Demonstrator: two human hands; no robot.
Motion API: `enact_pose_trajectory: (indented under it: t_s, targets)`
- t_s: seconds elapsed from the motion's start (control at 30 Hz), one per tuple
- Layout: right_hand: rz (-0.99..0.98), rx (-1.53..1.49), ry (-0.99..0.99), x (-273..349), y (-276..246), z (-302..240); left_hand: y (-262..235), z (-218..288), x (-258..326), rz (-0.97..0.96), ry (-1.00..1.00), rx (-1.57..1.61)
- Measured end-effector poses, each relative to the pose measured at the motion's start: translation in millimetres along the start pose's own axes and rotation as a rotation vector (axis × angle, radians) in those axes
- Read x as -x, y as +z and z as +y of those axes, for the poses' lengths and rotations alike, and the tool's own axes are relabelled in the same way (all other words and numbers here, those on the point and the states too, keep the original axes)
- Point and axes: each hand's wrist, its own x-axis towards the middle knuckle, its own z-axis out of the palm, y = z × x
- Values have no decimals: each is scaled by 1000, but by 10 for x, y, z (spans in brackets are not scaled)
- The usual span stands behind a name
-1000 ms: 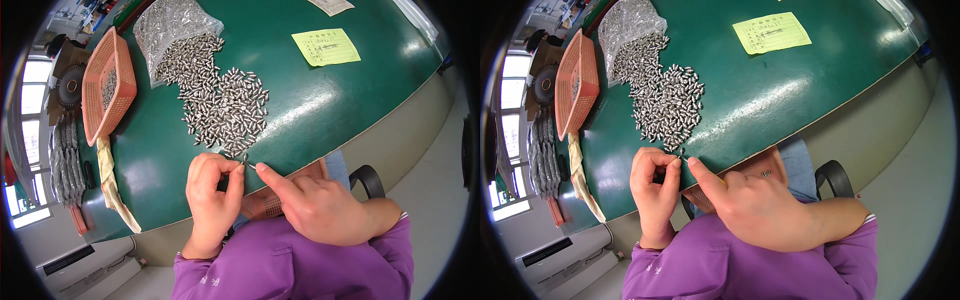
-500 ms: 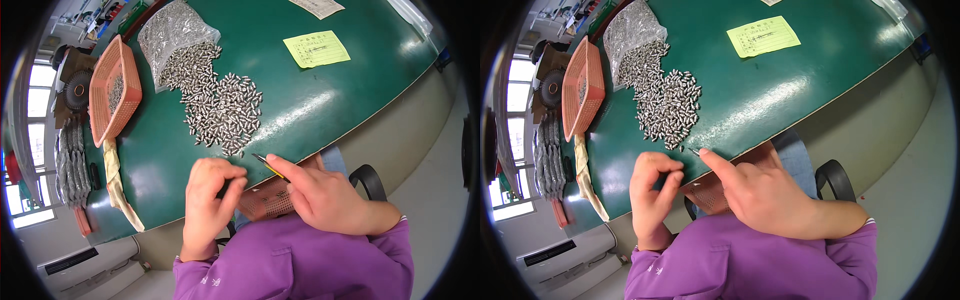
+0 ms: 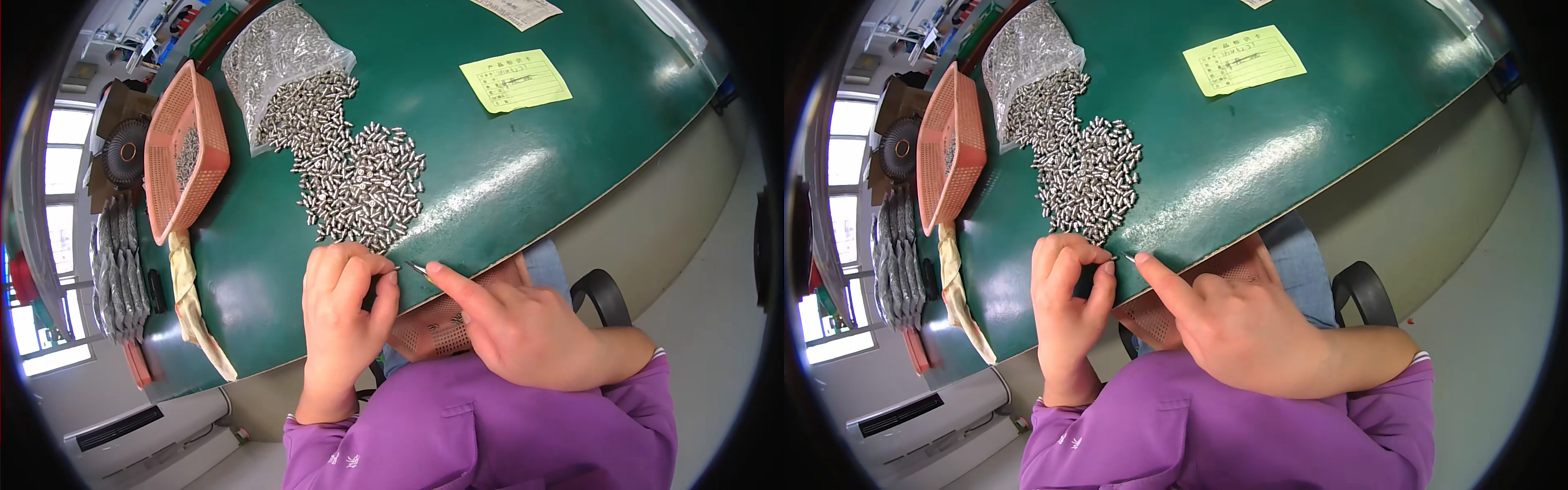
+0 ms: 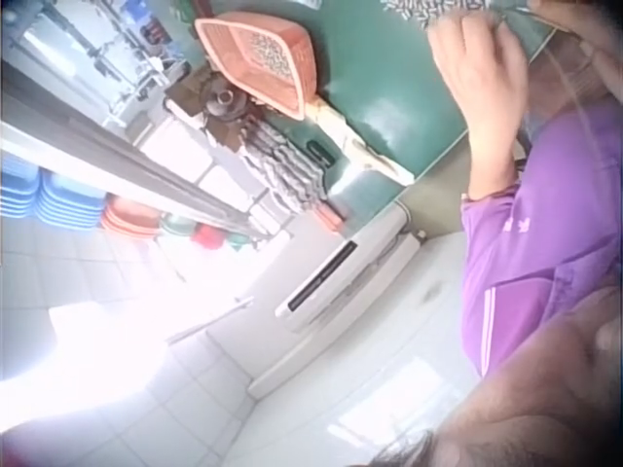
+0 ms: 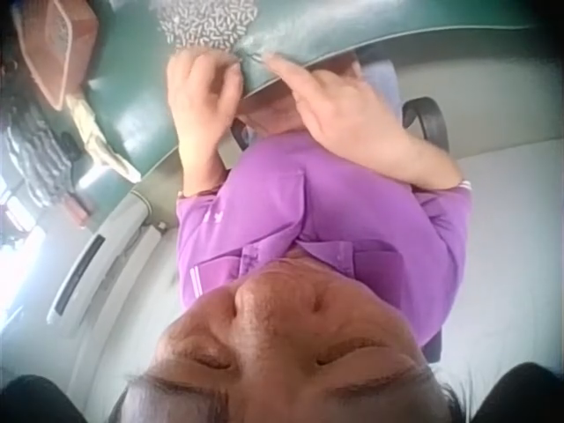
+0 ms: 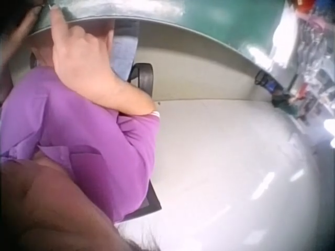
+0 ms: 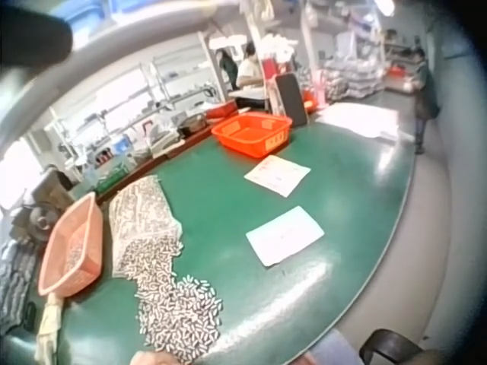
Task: Inspecting and sorting a pile of small metal screws or bolts on a workstation table.
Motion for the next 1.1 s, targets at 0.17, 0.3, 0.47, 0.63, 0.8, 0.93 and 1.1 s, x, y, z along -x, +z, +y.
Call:
enact_pose_trajectory:
  t_s: [0.17, 0.3, 0.47, 0.63, 0.8, 0.93, 1.1]
  targets:
    - [49, 68, -67, 8, 69, 2, 50, 9, 30, 38, -46, 50]
    - [15, 88, -50, 1, 40, -41, 67, 3, 51, 43, -69, 60]
    - [11, 116, -61, -1, 60, -50, 81, 2, 82, 62, -113, 68]
    - [-40, 119, -55, -30, 6, -66, 87, 18, 64, 69, -108, 70]
    - [-90, 103, -36, -80, -75, -112, 66, 30, 48, 75, -97, 64]
    - [-41, 19, -24, -20, 19, -24, -50, 71, 95, -85, -59, 140]
    - [-32, -64, 44, -3, -39, -18, -45, 88, 76, 52, -88, 65]
